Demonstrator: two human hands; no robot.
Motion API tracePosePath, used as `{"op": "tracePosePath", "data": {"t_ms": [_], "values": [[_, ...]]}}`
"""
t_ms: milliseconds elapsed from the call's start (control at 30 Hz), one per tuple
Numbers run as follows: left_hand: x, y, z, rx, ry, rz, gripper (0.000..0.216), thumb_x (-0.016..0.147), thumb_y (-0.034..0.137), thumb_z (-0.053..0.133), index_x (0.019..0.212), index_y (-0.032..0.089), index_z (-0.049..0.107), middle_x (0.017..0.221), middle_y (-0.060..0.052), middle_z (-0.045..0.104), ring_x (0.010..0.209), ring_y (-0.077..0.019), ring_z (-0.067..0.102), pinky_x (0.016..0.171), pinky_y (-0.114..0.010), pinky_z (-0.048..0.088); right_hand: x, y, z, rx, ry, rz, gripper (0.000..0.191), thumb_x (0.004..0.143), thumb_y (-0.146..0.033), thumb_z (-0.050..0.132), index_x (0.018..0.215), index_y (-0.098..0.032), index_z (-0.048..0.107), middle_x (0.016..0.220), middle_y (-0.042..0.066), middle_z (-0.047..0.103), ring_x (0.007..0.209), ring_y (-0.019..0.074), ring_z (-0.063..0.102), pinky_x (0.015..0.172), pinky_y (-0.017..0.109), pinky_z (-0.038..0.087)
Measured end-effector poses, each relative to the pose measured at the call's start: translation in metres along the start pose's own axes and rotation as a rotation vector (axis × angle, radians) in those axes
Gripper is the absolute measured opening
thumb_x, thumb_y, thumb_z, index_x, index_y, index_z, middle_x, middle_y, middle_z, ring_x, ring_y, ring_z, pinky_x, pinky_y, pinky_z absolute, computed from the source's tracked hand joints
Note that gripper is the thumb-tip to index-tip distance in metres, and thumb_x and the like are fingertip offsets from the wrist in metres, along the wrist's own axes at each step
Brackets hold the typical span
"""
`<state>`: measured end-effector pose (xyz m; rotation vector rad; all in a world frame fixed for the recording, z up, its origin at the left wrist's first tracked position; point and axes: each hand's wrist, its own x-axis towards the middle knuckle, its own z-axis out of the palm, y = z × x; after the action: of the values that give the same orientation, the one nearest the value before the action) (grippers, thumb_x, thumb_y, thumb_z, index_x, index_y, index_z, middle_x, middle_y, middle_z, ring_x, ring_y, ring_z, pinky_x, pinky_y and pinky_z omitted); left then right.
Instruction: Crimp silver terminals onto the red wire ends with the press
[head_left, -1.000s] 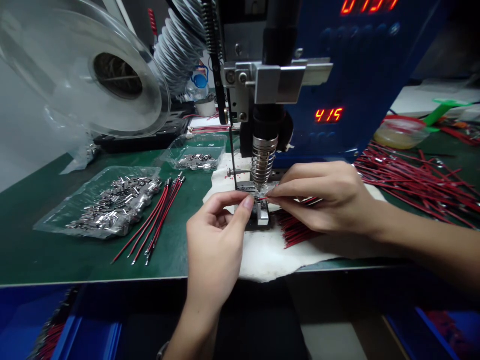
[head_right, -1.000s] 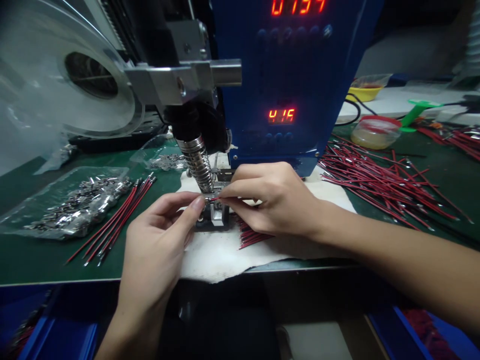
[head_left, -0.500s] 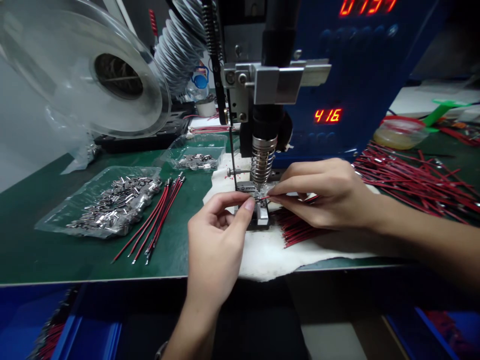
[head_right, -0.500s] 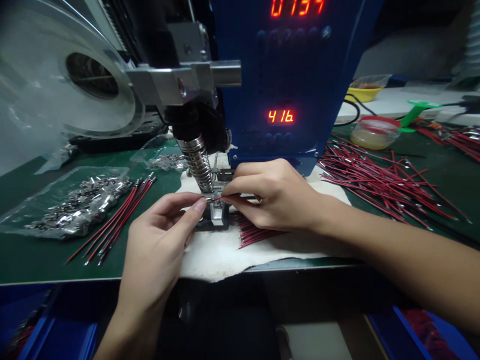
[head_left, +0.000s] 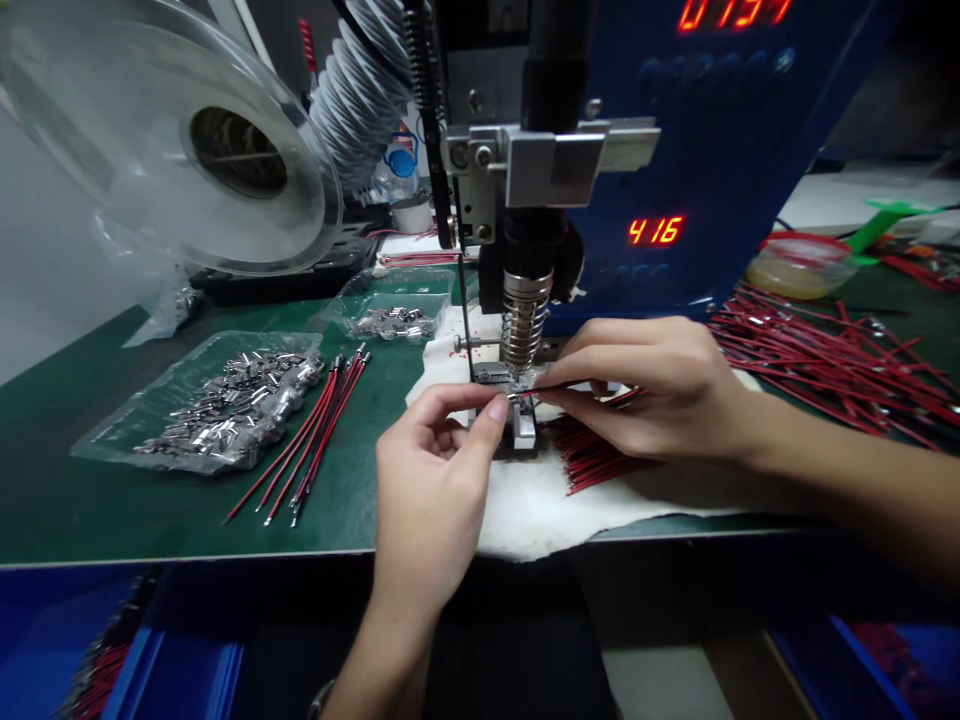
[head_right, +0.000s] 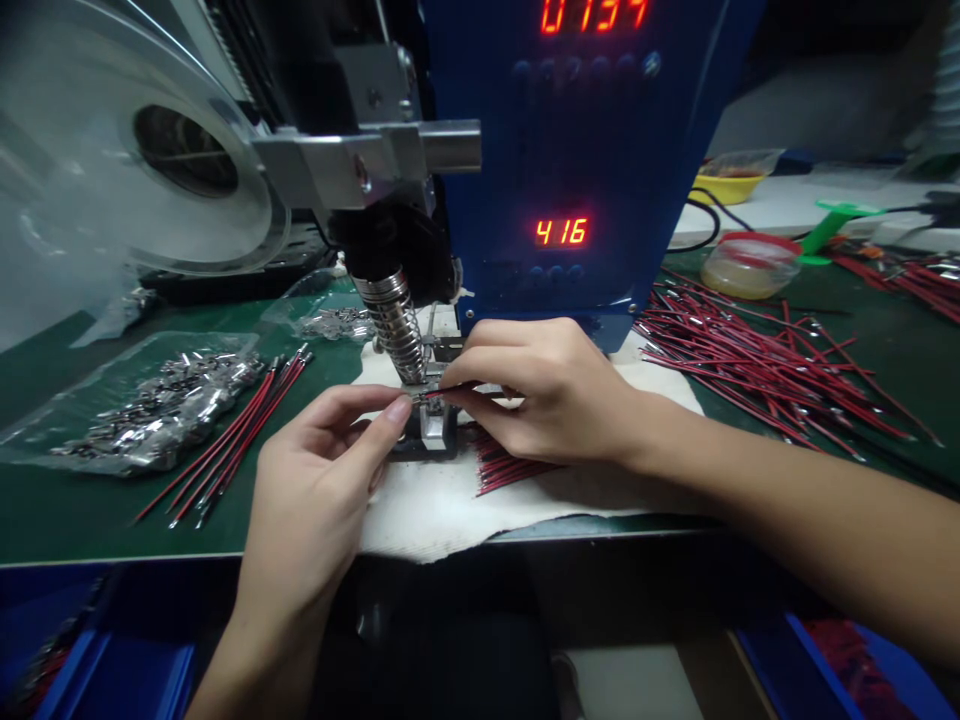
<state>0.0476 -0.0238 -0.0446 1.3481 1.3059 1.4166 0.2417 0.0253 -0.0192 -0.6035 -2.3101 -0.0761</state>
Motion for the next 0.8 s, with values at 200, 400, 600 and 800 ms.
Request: {"op": "tracePosePath", "data": {"t_ms": [200,400,600,800], "values": [[0.0002,-0.0008,-0.0001,0.000,0.010,-0.001,0.017,0.083,0.036,0.069,0.087,0.019,0.069,0.066,0.002,0.057,0.051,-0.0055,0.038,0.044,-0.015,0.031,0.0003,0.0017,-0.0011,-0.004,-0.083,0.006,0.013,0.090,-0.019,0.058,0.092,-0.014,0.070,0.078,0.005,0.067,0.064,0.0109,0.059,0.057,0.023,0.044],[0.0008,-0.0011,-0.0002,0.003,0.001,-0.013,0.019,0.082,0.037,0.070,0.089,0.019,0.069,0.065,0.002,0.056,0.051,-0.0060,0.038,0.044,-0.016,0.031,0.0014,0.0038,-0.0018,0.024,-0.132,0.006,0.015,0.092,-0.019,0.055,0.091,-0.012,0.069,0.073,0.004,0.064,0.060,0.0092,0.055,0.056,0.022,0.039],[0.0011,-0.0022,0.0014,0.014,0.013,-0.031,0.020,0.083,0.037,0.069,0.088,0.018,0.070,0.064,0.002,0.056,0.051,-0.0062,0.037,0.044,-0.016,0.029,0.0006,0.0059,-0.0006,0.055,-0.172,0.001,0.018,0.094,-0.020,0.053,0.095,-0.010,0.068,0.071,0.003,0.061,0.057,0.0087,0.050,0.054,0.023,0.036],[0.0015,-0.0034,0.0017,0.027,0.008,-0.031,0.020,0.082,0.037,0.070,0.089,0.019,0.071,0.080,-0.003,0.068,0.066,-0.0109,0.056,0.055,-0.017,0.041,-0.0002,0.0048,-0.0011,0.072,-0.204,0.049,0.016,0.092,-0.018,0.055,0.100,-0.011,0.067,0.082,0.005,0.066,0.065,0.0104,0.057,0.061,0.023,0.041]]}}
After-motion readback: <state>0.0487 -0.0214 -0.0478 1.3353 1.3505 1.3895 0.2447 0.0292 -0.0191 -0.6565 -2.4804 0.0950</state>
